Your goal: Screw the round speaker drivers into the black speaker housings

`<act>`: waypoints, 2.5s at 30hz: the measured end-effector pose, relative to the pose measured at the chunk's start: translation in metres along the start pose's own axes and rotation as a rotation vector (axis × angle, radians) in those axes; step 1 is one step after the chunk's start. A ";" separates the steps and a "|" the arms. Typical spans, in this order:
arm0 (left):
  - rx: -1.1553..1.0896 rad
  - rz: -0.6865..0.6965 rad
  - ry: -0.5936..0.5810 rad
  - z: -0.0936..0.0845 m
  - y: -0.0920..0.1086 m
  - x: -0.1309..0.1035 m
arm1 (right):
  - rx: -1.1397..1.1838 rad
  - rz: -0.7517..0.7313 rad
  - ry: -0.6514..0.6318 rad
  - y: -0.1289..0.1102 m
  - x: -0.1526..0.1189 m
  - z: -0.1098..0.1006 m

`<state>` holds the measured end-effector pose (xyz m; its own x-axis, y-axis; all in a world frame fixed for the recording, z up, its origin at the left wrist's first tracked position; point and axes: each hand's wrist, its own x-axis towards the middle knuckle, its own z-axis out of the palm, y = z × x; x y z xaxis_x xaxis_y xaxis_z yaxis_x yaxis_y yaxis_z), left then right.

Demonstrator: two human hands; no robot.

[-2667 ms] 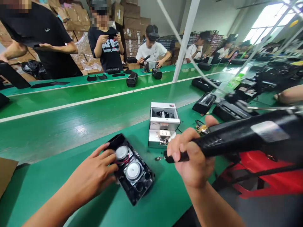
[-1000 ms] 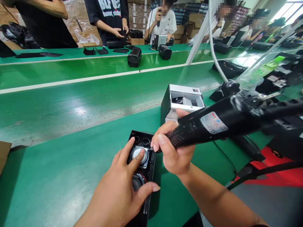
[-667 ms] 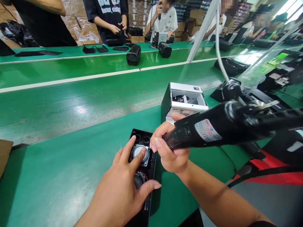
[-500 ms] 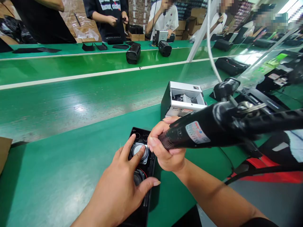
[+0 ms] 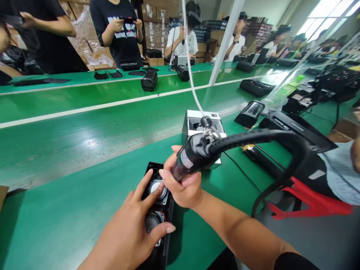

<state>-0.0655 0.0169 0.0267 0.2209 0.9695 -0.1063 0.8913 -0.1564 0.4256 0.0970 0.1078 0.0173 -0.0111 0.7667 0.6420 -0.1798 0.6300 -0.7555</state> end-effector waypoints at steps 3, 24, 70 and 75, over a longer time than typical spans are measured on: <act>-0.048 0.027 -0.010 -0.001 -0.007 -0.003 | 0.057 -0.051 0.056 -0.015 0.012 -0.017; -0.061 -0.146 -0.097 -0.008 0.037 0.025 | 0.203 0.052 0.166 -0.070 0.020 -0.046; -0.126 -0.004 -0.057 0.003 0.015 0.016 | 0.057 0.080 0.018 -0.009 -0.019 -0.020; -0.166 0.050 0.150 0.028 0.009 0.012 | 0.213 -0.132 0.227 -0.039 0.018 -0.050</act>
<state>-0.0437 0.0215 0.0047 0.1912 0.9804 0.0480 0.8005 -0.1841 0.5704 0.1530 0.1039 0.0517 0.2415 0.7030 0.6689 -0.3672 0.7043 -0.6076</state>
